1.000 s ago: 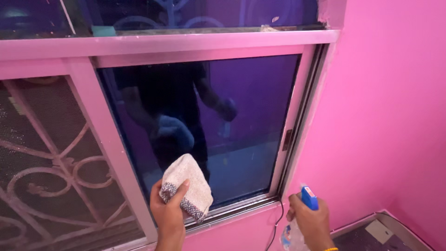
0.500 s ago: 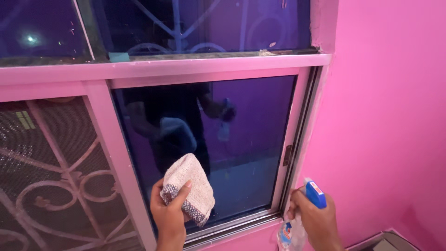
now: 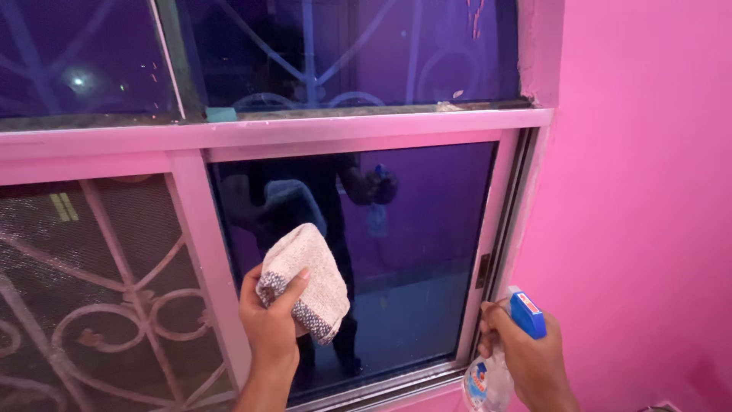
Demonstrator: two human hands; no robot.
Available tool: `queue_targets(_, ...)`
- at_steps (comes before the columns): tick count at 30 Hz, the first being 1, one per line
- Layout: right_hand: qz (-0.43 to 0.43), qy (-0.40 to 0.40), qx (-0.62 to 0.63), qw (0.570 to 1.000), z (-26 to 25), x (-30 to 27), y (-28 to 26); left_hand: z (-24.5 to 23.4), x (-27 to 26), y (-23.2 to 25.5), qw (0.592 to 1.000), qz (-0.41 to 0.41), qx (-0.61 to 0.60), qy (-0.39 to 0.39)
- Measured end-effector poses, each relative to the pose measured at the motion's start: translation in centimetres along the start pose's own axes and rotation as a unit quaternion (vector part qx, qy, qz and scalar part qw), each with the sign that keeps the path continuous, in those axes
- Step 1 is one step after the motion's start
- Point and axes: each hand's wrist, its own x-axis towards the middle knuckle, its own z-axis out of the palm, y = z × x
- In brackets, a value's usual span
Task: The person cleans a glass window by spraying liquid from a bottle onto the surface and then wiping the glass with a cloth.
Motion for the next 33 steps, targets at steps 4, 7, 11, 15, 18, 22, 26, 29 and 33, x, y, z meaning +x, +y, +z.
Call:
queue_targets(4, 0.004, -0.011, -0.024, 1.000, 0.4, -0.2, -1.0, 0.7, 0.0, 1.4, 1.000, -0.008, 0.004, -0.009)
queue_targets(7, 0.026, 0.003, -0.012, 1.000, 0.6, 0.1, -1.5, 1.5, 0.1, 2.5, 1.000, -0.003, -0.003, -0.022)
queue_targets(11, 0.009, -0.011, -0.018, 1.000, 0.4, 0.3, -1.6, 2.3, 0.4, 3.8, 0.999, 0.027, 0.019, -0.036)
queue_targets(15, 0.008, -0.029, -0.030, 0.999, 1.1, 0.0, -2.7, 2.8, 0.8, 4.6, 0.998, 0.033, 0.016, -0.046)
queue_targets(18, 0.077, -0.034, -0.031, 0.996, 1.6, -0.3, -3.8, 2.9, 0.9, 4.9, 0.995, 0.083, 0.006, -0.056)
queue_targets(22, -0.006, 0.000, -0.008, 1.000, 1.2, 0.6, -3.8, 2.8, 0.7, 5.4, 0.996, 0.073, -0.004, -0.053)
queue_targets(26, -0.029, 0.036, 0.038, 0.998, -0.6, 2.6, -3.4, 2.9, 0.3, 5.7, 0.997, 0.064, 0.001, -0.038)
queue_targets(29, 0.009, 0.060, 0.032, 0.998, -2.0, 3.2, -3.2, 3.0, -0.1, 5.6, 0.999, 0.047, 0.006, -0.027)
queue_targets(33, 0.050, 0.066, -0.041, 0.996, -2.5, 3.2, -3.2, 3.3, -0.1, 4.7, 0.999, 0.035, 0.020, -0.019)
